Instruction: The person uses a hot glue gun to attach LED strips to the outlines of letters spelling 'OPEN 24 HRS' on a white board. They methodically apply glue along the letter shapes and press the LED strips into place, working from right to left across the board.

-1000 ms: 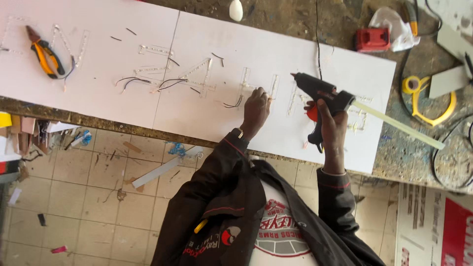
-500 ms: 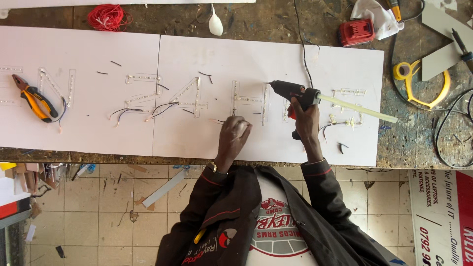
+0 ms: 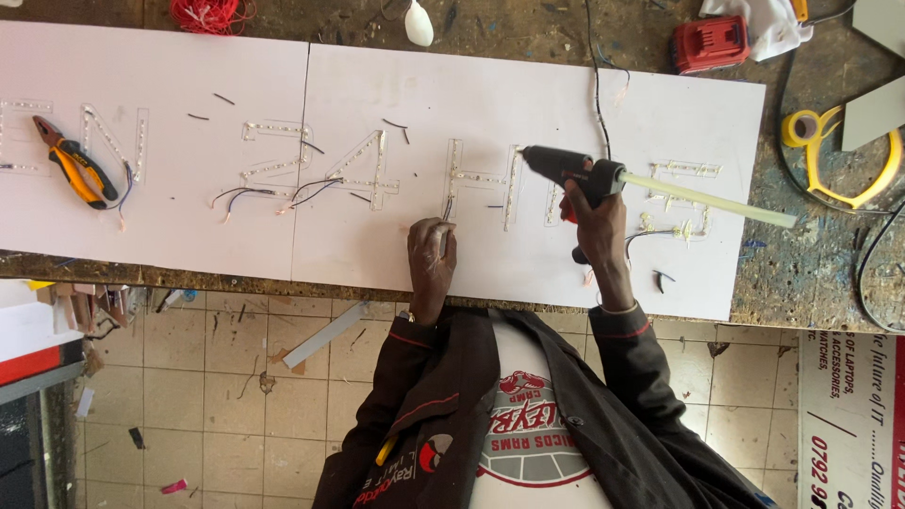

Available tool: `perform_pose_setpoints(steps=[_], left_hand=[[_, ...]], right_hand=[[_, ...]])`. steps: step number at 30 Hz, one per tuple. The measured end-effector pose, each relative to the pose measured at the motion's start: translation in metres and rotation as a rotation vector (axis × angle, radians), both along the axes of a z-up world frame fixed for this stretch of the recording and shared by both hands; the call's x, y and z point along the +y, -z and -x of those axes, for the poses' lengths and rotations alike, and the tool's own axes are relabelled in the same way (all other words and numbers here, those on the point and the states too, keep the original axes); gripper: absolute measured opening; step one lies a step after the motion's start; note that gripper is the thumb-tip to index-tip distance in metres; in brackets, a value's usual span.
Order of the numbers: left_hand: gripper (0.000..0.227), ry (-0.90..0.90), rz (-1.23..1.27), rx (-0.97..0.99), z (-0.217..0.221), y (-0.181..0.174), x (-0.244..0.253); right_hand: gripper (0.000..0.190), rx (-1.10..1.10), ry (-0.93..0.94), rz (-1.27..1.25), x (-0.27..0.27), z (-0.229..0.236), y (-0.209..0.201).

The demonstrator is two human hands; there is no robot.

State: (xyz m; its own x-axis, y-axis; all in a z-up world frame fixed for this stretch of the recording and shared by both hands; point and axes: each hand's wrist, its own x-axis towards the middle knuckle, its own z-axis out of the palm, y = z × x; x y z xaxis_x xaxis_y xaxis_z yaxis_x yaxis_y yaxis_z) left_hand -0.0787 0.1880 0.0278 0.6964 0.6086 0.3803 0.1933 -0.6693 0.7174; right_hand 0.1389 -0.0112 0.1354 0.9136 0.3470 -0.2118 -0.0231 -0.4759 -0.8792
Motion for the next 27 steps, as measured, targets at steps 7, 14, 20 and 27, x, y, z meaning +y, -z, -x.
perform_pose_setpoints(steps=[7,14,20,27], left_hand=[[0.018,-0.028,-0.028,0.009,-0.001,0.013,0.0],[0.02,-0.016,-0.015,-0.007,-0.004,0.0,-0.001],[0.017,-0.022,-0.021,-0.03,-0.005,0.0,0.003],[0.019,-0.007,0.007,-0.05,-0.003,0.001,0.001]], right_hand=[[0.036,0.024,-0.103,0.158,-0.026,0.024,-0.016],[0.034,0.082,-0.043,0.135,-0.014,0.029,-0.038],[0.036,0.072,-0.033,0.146,-0.027,0.019,-0.012],[0.039,0.066,-0.077,0.173,-0.042,0.024,-0.016]])
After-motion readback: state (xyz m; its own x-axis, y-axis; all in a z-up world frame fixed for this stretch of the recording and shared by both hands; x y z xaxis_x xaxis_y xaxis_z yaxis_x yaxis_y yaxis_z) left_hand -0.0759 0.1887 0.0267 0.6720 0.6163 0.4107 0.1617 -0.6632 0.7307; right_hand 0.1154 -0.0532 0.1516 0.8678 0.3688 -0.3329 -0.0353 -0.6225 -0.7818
